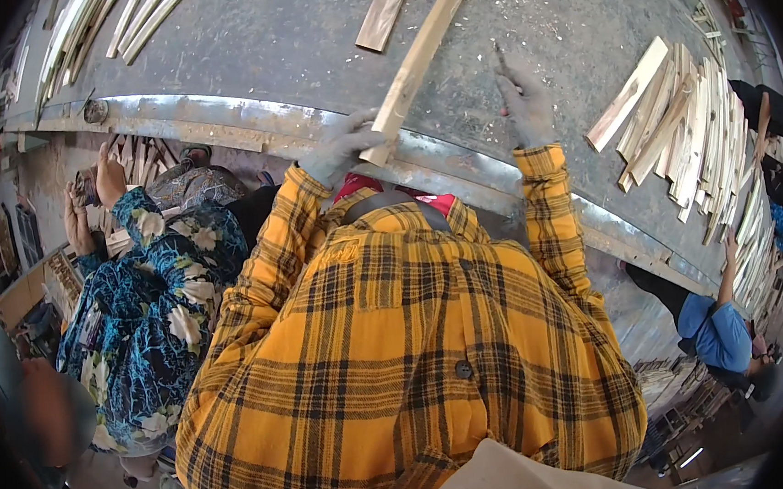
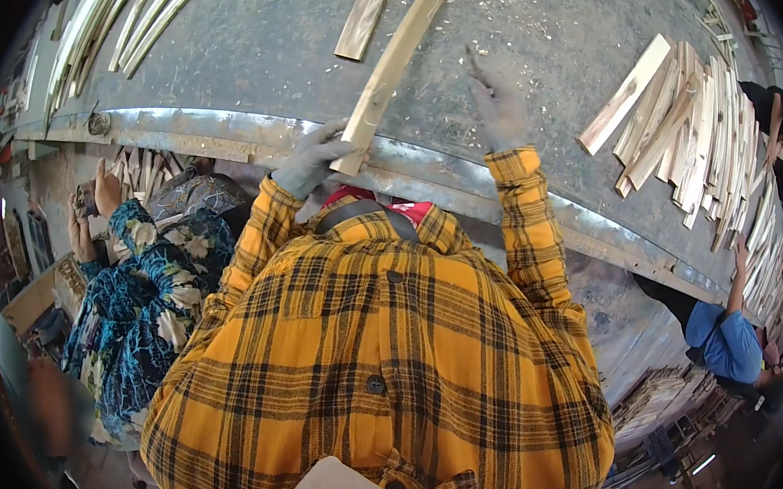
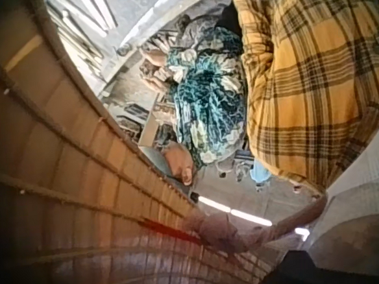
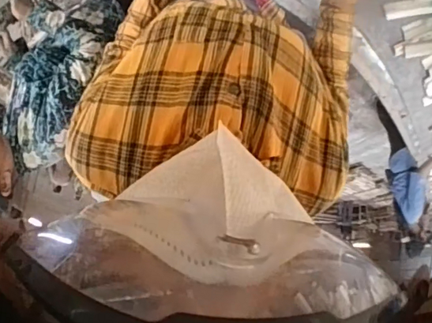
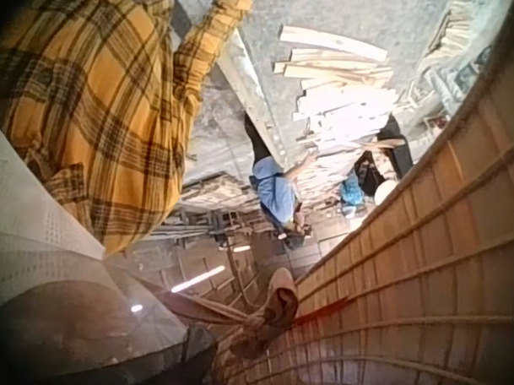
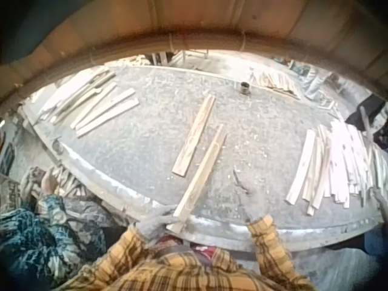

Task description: The person uses a chisel to carve and shape small wooden planks on a large metal table. They repeatedly pick up planks, scrape the surface with the tool, and place them back down. Other workers are visible in the background performing similar tasks.

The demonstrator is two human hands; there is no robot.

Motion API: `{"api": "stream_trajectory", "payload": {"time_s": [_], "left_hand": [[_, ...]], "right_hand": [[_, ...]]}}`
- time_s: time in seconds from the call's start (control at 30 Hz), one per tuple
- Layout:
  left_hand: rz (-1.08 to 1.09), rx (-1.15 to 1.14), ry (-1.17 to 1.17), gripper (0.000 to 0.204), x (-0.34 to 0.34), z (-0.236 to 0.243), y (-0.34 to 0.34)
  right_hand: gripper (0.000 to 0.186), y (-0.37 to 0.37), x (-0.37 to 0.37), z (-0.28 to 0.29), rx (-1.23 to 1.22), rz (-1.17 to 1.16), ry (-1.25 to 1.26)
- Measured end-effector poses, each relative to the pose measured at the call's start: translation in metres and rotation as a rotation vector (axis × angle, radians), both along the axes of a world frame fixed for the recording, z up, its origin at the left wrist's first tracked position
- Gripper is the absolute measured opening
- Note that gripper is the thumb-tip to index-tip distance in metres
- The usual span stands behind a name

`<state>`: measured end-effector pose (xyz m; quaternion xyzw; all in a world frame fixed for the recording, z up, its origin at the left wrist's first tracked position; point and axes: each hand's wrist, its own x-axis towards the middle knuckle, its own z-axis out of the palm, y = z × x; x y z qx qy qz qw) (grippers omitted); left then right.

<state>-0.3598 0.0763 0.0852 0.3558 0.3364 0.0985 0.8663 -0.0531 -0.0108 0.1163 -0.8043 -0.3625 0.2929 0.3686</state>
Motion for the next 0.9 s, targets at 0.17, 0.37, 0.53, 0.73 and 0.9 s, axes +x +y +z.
{"api": "stream_trajectory", "payload": {"time_s": [0.17, 0.37, 0.53, 0.73, 0.9], "left_hand": [[0.2, -0.265, -0.072, 0.049, -0.006, -0.032, 0.003], [0.166, -0.205, -0.054, 0.045, 0.009, -0.026, 0.006], [0.223, -0.382, -0.217, 0.049, 0.015, -0.023, 0.005], [0.3, -0.361, -0.206, 0.052, 0.023, -0.019, -0.003], [0.318, -0.369, -0.165, 0.051, 0.026, -0.006, -0.003]], "right_hand": [[0.023, 0.005, -0.023, -0.004, 0.082, 0.009, 0.176], [0.023, 0.007, -0.037, -0.007, 0.032, -0.018, 0.226], [0.027, 0.008, -0.045, -0.027, 0.159, 0.293, -0.165], [0.031, 0.021, -0.073, -0.02, 0.132, 0.37, -0.518], [0.039, 0.02, -0.078, -0.015, 0.116, 0.463, -0.722]]}}
